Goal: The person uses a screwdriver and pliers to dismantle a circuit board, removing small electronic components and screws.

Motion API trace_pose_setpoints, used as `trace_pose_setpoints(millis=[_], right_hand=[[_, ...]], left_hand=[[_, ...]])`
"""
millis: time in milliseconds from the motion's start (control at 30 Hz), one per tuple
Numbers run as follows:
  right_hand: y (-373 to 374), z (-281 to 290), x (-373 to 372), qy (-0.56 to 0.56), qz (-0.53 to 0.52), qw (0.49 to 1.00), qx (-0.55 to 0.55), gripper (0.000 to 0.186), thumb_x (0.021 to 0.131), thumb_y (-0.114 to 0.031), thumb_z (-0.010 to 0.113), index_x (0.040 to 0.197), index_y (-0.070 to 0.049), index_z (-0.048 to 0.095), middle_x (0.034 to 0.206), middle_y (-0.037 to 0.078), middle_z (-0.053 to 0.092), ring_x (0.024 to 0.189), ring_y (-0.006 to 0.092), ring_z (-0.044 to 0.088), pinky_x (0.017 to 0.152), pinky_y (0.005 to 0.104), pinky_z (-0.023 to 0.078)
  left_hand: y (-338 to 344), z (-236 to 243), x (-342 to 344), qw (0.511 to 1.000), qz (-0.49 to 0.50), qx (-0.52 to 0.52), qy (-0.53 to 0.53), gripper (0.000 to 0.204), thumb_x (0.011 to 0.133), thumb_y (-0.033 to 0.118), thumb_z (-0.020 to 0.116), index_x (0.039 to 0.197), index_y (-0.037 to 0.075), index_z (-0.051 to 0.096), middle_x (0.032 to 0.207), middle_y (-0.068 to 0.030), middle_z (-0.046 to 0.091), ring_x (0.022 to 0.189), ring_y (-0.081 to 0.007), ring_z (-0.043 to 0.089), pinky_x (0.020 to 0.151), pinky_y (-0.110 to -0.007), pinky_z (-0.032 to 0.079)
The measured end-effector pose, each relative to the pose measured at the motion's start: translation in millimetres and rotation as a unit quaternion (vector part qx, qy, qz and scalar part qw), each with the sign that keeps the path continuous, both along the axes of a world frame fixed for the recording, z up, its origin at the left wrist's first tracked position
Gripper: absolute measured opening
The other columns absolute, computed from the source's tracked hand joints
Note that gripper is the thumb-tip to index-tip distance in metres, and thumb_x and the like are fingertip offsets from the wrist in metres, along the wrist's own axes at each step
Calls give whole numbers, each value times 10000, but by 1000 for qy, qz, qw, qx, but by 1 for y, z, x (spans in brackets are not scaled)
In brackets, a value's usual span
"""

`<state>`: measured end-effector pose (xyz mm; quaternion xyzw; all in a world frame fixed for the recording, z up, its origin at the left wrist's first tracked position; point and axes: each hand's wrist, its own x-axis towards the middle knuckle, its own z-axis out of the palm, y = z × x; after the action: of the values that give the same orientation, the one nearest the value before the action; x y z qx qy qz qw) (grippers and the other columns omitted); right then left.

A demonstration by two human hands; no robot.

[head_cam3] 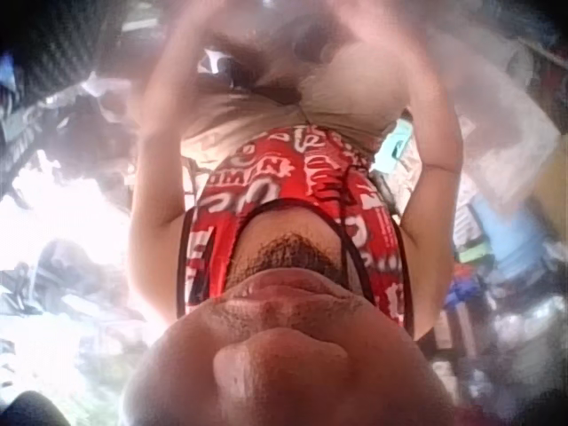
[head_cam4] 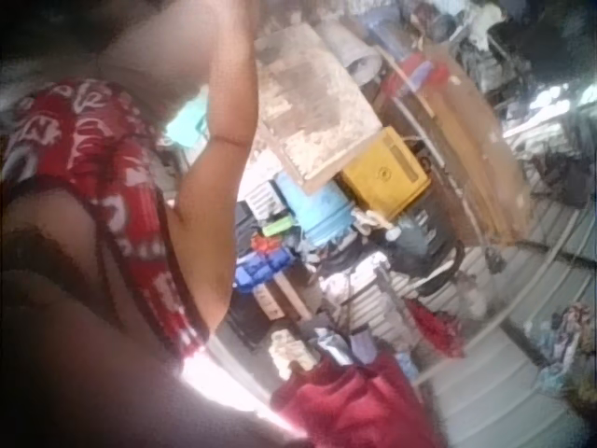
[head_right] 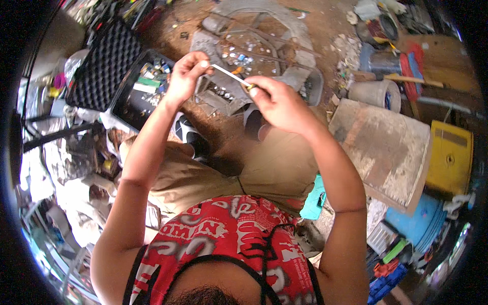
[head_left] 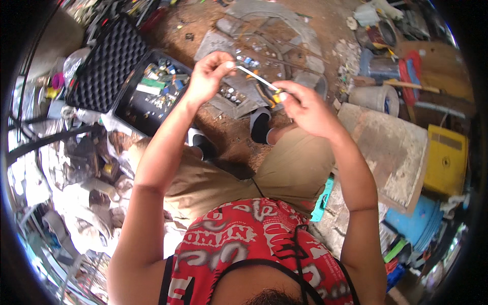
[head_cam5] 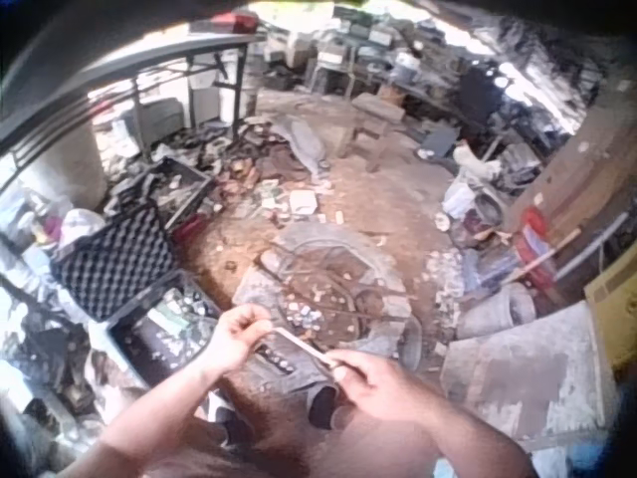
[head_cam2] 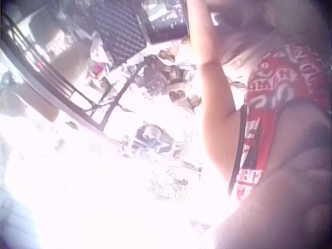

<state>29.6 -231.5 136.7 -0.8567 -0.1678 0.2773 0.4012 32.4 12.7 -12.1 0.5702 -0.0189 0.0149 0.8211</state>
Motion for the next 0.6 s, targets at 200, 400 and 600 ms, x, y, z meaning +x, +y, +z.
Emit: trace_pose_setpoints(millis=[200,400,600], right_hand=[[-16,11,7,89,-20,995,-43,281,980,-113,521,1247,-71,596,820,56,615,646,120,525,607,283,461],[1,-3,4,-217,81,969,-85,298,951,-129,545,1240,-85,600,997,154,692,787,305,680,723,384,531],[20,9,-7,-294,106,933,-179,308,948,-136,545,1249,-115,603,918,141,682,744,290,679,655,368,526]], left_hand=[[-14,14,1,998,7,25,65,202,876,136,722,1005,-15,687,833,-65,700,733,-109,639,723,-261,520],[-8,1,1,997,41,37,55,166,842,166,761,887,22,691,778,-19,680,676,-82,606,653,-257,493],[5,7,7,998,31,38,32,157,871,143,729,921,3,680,814,-34,680,703,-100,610,685,-250,500]])
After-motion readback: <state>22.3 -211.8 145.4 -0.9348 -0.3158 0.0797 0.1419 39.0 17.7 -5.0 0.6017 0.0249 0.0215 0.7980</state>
